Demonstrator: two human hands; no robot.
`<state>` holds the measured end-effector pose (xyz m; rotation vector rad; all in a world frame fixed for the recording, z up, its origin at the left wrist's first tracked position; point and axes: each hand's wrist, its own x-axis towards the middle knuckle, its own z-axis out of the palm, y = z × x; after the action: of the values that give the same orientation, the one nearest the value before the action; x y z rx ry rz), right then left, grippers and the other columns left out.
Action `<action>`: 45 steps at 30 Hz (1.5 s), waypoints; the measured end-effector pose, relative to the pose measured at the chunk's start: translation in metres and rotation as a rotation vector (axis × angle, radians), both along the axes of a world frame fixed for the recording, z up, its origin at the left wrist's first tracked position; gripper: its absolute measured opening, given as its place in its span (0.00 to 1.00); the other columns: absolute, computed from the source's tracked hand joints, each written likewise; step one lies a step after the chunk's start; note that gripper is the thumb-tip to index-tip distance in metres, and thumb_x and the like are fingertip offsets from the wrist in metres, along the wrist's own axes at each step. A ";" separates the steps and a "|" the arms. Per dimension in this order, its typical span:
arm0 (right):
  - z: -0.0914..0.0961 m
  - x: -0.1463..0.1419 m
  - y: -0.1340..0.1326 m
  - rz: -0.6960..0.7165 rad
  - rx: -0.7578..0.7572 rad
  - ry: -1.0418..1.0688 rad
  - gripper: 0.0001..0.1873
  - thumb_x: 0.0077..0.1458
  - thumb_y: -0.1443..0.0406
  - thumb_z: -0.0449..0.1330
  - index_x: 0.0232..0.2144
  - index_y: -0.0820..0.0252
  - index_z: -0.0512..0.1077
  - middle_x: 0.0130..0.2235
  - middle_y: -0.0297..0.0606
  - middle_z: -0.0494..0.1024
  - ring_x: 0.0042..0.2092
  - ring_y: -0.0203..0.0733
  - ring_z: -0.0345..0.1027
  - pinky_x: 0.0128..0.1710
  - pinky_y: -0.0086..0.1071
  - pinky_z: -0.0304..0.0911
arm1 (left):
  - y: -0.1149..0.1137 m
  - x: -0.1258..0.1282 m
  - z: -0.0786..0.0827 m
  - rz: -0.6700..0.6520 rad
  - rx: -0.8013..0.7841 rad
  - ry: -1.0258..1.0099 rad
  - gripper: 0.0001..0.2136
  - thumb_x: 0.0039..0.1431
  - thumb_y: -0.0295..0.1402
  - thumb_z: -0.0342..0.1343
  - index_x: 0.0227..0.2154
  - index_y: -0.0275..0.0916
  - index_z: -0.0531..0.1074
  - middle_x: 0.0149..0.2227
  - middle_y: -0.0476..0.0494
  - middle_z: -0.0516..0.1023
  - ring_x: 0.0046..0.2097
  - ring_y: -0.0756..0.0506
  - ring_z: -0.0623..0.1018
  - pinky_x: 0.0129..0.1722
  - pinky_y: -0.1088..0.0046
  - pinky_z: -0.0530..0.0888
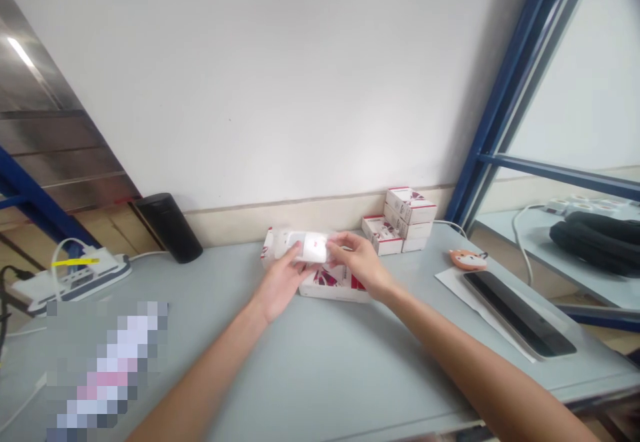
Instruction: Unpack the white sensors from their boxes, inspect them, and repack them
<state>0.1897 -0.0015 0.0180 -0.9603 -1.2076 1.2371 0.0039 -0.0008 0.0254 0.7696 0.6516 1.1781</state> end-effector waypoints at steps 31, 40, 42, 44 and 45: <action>0.007 0.014 0.011 -0.122 0.310 -0.143 0.10 0.59 0.56 0.63 0.35 0.57 0.72 0.31 0.32 0.74 0.29 0.36 0.65 0.31 0.32 0.62 | -0.004 -0.014 -0.002 0.392 0.650 1.070 0.22 0.59 0.51 0.63 0.49 0.42 0.76 0.43 0.43 0.83 0.43 0.42 0.81 0.44 0.69 0.76; 0.004 0.013 0.009 -0.122 0.355 -0.272 0.11 0.64 0.55 0.58 0.35 0.56 0.70 0.32 0.33 0.75 0.35 0.40 0.69 0.36 0.33 0.63 | -0.010 -0.011 0.019 -0.037 0.131 0.632 0.27 0.62 0.60 0.54 0.41 0.37 0.76 0.22 0.47 0.76 0.17 0.47 0.71 0.16 0.73 0.67; 0.003 0.013 0.010 -0.167 0.349 -0.286 0.12 0.63 0.54 0.58 0.35 0.56 0.71 0.34 0.34 0.77 0.36 0.41 0.70 0.37 0.33 0.64 | -0.011 -0.017 0.025 -0.202 0.038 0.506 0.28 0.64 0.59 0.53 0.49 0.38 0.76 0.29 0.41 0.81 0.18 0.48 0.73 0.17 0.73 0.67; 0.001 0.013 0.011 -0.205 0.319 -0.287 0.11 0.62 0.55 0.58 0.36 0.56 0.71 0.34 0.35 0.78 0.34 0.40 0.70 0.35 0.32 0.63 | -0.012 -0.023 0.029 -0.334 0.010 0.376 0.29 0.66 0.56 0.52 0.62 0.43 0.69 0.37 0.37 0.84 0.19 0.48 0.75 0.19 0.73 0.68; 0.000 0.013 0.011 -0.208 0.288 -0.282 0.10 0.61 0.57 0.59 0.35 0.57 0.72 0.32 0.34 0.77 0.33 0.39 0.69 0.33 0.32 0.62 | -0.013 -0.025 0.030 -0.377 0.021 0.306 0.30 0.67 0.55 0.52 0.66 0.47 0.64 0.40 0.36 0.84 0.21 0.48 0.76 0.21 0.73 0.70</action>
<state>0.2027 0.0097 0.0183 -1.0353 -1.4206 0.7562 -0.0209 -0.0139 0.0555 1.0507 0.7081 0.7300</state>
